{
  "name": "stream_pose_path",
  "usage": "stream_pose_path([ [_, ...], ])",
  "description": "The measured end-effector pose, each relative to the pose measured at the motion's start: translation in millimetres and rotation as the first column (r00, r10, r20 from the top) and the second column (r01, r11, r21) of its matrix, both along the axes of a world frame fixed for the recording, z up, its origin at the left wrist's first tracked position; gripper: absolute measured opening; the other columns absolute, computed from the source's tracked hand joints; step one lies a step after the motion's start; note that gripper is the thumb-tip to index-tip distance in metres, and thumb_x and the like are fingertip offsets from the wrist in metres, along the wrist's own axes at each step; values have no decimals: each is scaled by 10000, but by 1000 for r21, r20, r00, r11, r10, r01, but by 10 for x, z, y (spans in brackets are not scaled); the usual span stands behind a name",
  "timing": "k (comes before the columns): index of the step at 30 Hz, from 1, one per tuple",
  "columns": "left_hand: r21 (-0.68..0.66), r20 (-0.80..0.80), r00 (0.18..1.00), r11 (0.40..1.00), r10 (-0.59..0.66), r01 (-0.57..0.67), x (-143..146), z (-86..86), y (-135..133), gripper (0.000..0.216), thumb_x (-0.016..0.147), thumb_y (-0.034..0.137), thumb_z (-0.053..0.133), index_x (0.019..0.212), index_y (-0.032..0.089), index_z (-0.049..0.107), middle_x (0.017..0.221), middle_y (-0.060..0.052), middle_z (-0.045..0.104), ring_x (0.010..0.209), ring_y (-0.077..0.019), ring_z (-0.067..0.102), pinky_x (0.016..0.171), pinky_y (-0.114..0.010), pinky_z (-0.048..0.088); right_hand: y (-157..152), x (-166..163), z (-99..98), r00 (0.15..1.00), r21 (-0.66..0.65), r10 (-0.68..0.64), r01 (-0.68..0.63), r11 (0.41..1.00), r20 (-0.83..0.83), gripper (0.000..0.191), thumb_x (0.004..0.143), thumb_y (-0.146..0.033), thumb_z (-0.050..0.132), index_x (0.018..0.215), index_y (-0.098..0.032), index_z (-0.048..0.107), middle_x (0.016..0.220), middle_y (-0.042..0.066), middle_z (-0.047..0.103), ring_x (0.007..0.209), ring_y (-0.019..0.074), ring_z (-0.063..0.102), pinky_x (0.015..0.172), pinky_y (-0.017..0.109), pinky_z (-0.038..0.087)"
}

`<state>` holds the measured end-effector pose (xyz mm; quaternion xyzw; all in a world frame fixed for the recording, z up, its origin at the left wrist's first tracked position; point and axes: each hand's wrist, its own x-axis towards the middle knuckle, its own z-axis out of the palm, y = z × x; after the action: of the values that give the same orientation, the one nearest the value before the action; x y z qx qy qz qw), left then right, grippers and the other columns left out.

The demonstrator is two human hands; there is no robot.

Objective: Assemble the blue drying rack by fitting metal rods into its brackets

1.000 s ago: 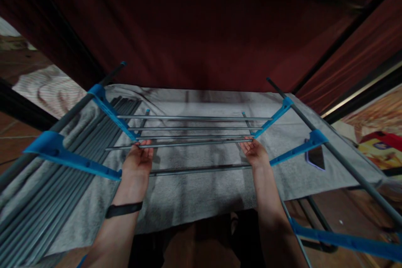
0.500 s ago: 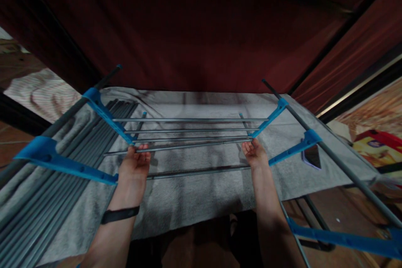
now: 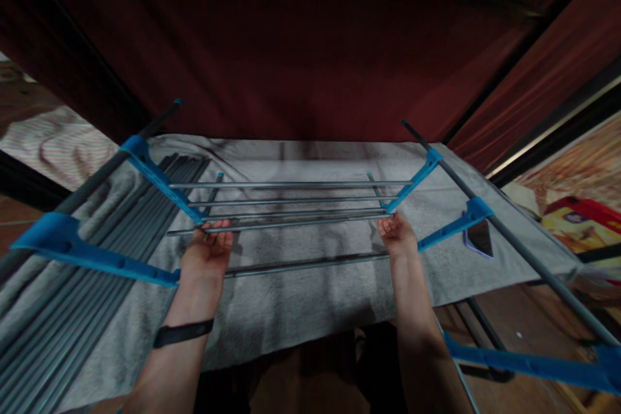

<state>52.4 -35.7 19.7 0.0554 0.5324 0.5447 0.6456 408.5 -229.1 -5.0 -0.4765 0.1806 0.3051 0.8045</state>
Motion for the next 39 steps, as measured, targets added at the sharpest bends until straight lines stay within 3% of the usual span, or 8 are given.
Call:
stream_pose_path([
  [7, 93, 31, 1000, 996, 5, -8, 16, 32, -21, 317, 1067, 227, 397, 779, 185, 522, 740, 28, 630, 742, -103, 678, 726, -237, 534, -9, 34, -5, 999, -43, -39, 38, 998, -15, 160, 999, -219, 524, 844, -217, 560, 673, -59, 566, 562, 76, 612, 627, 191, 605],
  [13, 193, -14, 995, 977, 100, -95, 37, 53, -71, 177, 972, 78, 438, 892, 208, 529, 783, 0, 680, 790, -147, 729, 761, -267, 549, -57, 80, -42, 998, -58, -62, 62, 996, 6, 146, 983, -197, 515, 843, -220, 546, 703, -58, 560, 539, 72, 593, 586, 186, 602],
  [18, 256, -15, 990, 958, 140, -131, 1, 15, -88, 275, 899, -1, 473, 1029, 242, 485, 818, 16, 705, 801, -152, 751, 778, -274, 561, -85, 135, -70, 998, -95, -66, 66, 993, -1, 139, 977, -172, 494, 860, -216, 554, 724, -44, 564, 542, 82, 609, 566, 204, 605],
  [26, 226, 5, 980, 954, 201, -197, -60, 53, -47, 217, 1040, 177, 402, 1221, 276, 471, 831, 6, 698, 752, -163, 755, 759, -292, 582, -107, 191, -69, 997, -120, -77, 74, 990, -23, 188, 942, -109, 462, 825, -212, 567, 787, -30, 584, 554, 90, 633, 524, 207, 598],
  [39, 324, -48, 984, 935, 170, -145, -93, 12, -60, 379, 956, 70, 478, 1274, 272, 508, 757, 37, 683, 698, -111, 716, 688, -196, 508, -139, 219, -14, 997, -132, -68, 62, 989, -47, 253, 891, -51, 409, 794, -204, 585, 795, 3, 594, 558, 122, 661, 462, 251, 603],
])
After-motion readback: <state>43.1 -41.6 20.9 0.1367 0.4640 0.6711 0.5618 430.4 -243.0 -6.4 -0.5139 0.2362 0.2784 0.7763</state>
